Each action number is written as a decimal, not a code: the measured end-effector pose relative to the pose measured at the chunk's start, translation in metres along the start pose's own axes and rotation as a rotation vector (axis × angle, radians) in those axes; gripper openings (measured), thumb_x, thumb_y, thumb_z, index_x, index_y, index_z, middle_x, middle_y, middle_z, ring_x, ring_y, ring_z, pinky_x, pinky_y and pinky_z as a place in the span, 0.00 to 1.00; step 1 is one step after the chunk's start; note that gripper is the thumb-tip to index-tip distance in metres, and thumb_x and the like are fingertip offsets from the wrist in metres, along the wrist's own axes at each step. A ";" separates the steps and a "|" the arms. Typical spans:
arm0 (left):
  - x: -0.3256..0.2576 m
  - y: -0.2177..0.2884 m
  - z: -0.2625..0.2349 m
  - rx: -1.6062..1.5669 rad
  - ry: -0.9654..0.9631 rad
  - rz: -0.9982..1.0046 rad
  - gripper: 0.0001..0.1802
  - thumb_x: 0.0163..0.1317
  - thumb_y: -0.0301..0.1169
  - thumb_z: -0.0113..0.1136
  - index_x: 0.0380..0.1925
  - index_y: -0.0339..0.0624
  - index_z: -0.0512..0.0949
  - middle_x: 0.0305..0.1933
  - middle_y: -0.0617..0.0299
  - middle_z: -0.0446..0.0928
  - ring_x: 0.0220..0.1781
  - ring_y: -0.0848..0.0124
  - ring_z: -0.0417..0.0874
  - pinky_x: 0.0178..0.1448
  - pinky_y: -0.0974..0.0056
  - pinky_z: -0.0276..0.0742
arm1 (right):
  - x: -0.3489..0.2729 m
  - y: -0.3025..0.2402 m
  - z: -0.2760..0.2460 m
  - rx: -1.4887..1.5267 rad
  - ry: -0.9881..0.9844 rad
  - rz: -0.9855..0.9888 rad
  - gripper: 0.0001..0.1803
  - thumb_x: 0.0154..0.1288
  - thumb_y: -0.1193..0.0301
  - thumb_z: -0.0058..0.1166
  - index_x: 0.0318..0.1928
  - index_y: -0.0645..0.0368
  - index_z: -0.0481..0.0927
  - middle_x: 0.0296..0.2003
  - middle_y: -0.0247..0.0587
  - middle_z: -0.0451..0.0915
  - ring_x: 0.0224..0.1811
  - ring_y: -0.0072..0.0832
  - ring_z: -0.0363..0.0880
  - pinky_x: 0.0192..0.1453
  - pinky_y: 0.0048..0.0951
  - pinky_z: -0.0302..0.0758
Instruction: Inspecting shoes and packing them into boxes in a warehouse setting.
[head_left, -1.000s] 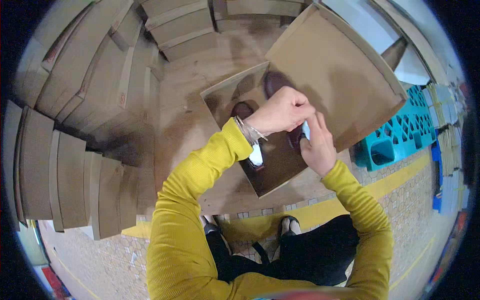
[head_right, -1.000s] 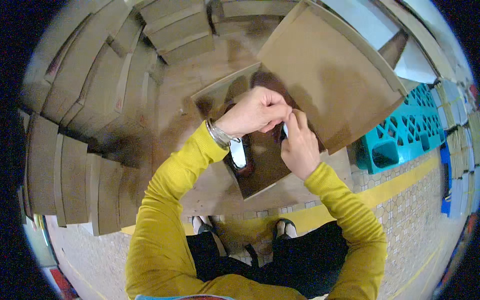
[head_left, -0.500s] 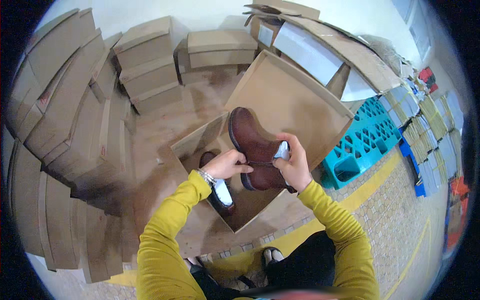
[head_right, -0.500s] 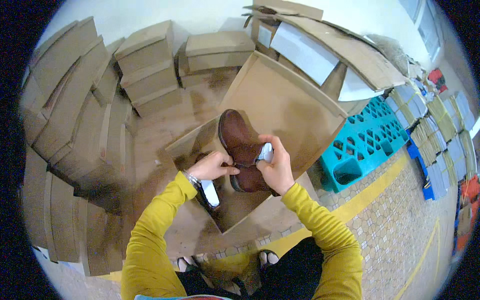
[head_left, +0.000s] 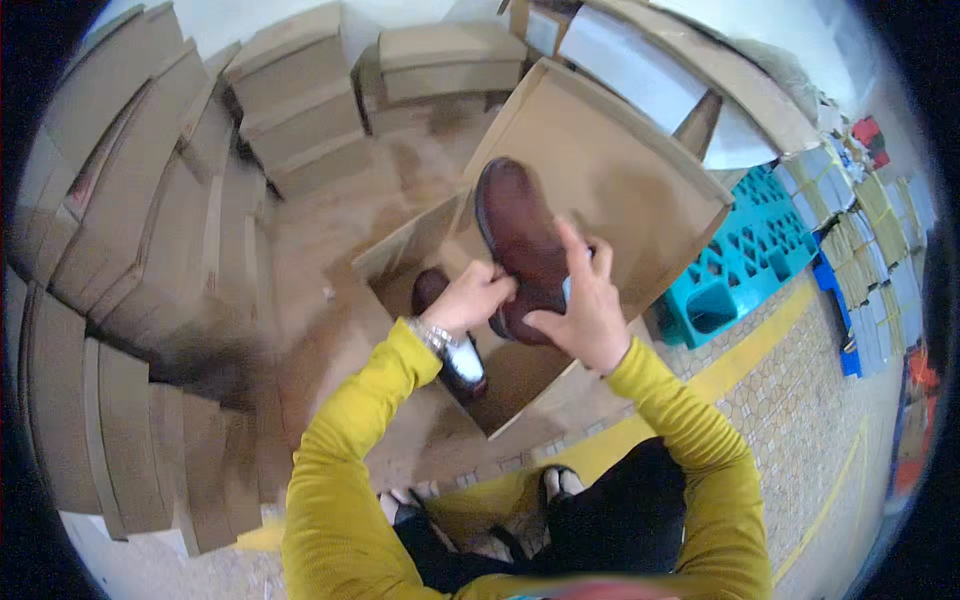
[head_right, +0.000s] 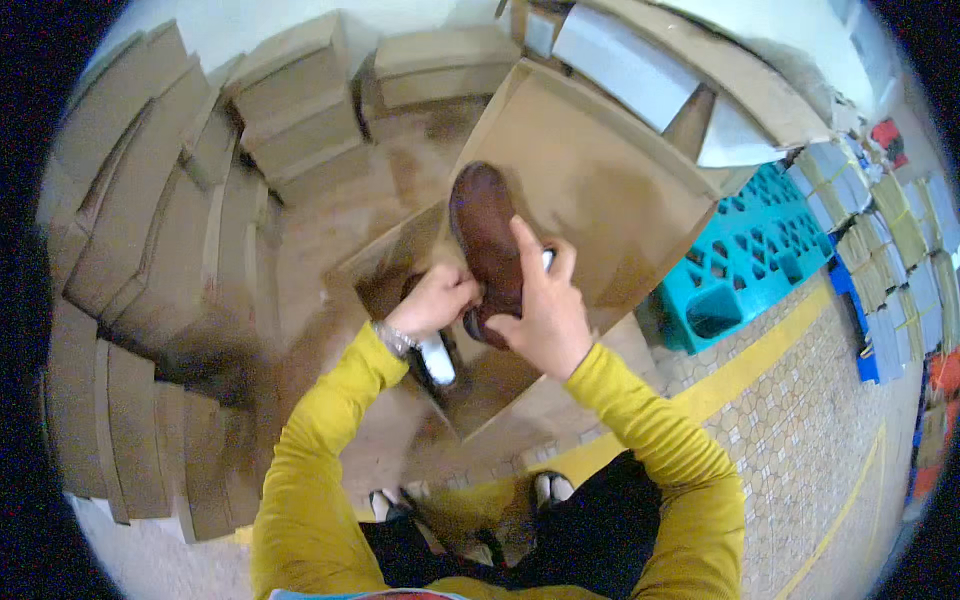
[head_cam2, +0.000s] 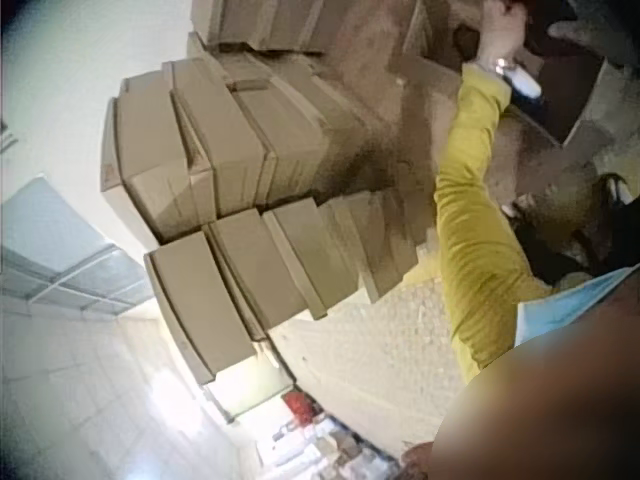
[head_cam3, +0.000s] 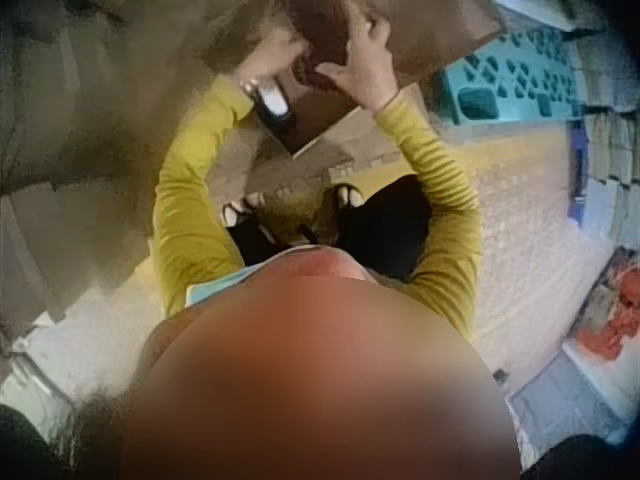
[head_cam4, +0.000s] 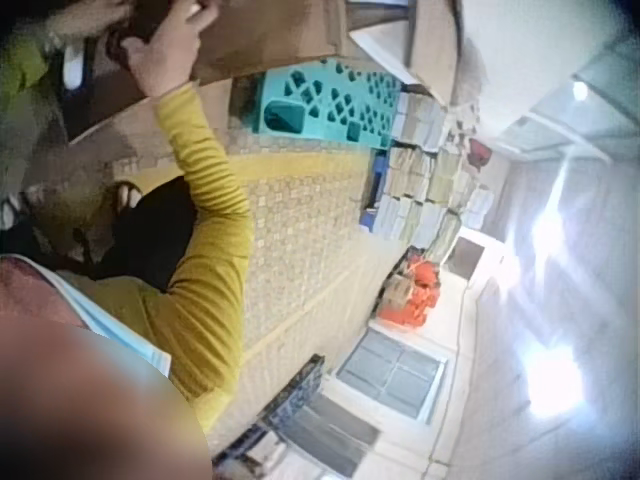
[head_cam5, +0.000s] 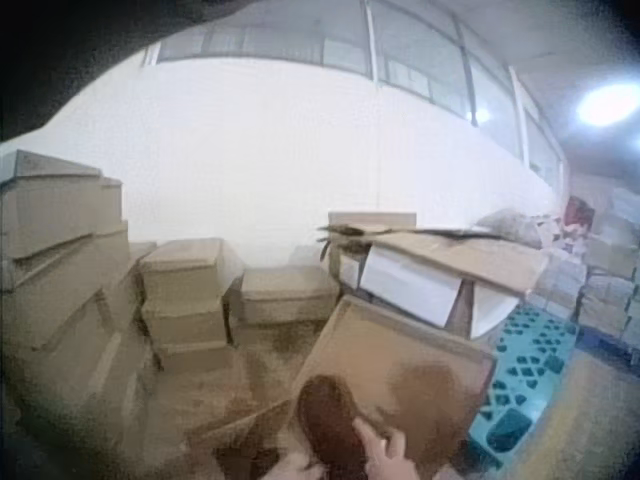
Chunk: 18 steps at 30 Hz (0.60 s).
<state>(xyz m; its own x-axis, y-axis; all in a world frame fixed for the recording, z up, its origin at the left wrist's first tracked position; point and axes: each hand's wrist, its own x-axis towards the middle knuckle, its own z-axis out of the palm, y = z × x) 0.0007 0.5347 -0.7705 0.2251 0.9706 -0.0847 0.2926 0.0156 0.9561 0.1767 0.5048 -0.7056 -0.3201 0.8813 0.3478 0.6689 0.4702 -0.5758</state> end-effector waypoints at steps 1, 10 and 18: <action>0.003 -0.001 -0.004 -0.015 -0.022 -0.009 0.14 0.54 0.31 0.52 0.22 0.29 0.76 0.17 0.59 0.74 0.20 0.71 0.72 0.27 0.64 0.68 | 0.000 0.005 0.003 -0.012 0.000 0.008 0.54 0.39 0.80 0.62 0.67 0.45 0.46 0.55 0.63 0.56 0.43 0.62 0.72 0.47 0.48 0.75; -0.016 0.014 0.020 0.073 -0.094 0.177 0.13 0.49 0.31 0.54 0.18 0.28 0.75 0.17 0.43 0.73 0.20 0.63 0.76 0.26 0.58 0.68 | 0.000 0.021 0.037 -0.055 -0.062 -0.012 0.55 0.40 0.81 0.58 0.68 0.44 0.42 0.52 0.65 0.58 0.43 0.65 0.71 0.46 0.50 0.73; -0.036 -0.004 -0.056 0.524 -0.409 0.373 0.28 0.48 0.40 0.67 0.49 0.42 0.73 0.45 0.54 0.76 0.46 0.62 0.76 0.49 0.61 0.71 | 0.003 0.046 0.041 -0.035 -0.203 0.023 0.46 0.32 0.83 0.61 0.60 0.54 0.64 0.49 0.50 0.69 0.52 0.47 0.68 0.58 0.35 0.65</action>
<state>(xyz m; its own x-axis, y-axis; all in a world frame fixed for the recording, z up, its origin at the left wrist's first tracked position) -0.0603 0.5133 -0.7558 0.6921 0.7214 0.0234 0.5096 -0.5114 0.6920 0.1787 0.5310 -0.7610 -0.4307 0.8850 0.1766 0.6996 0.4511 -0.5542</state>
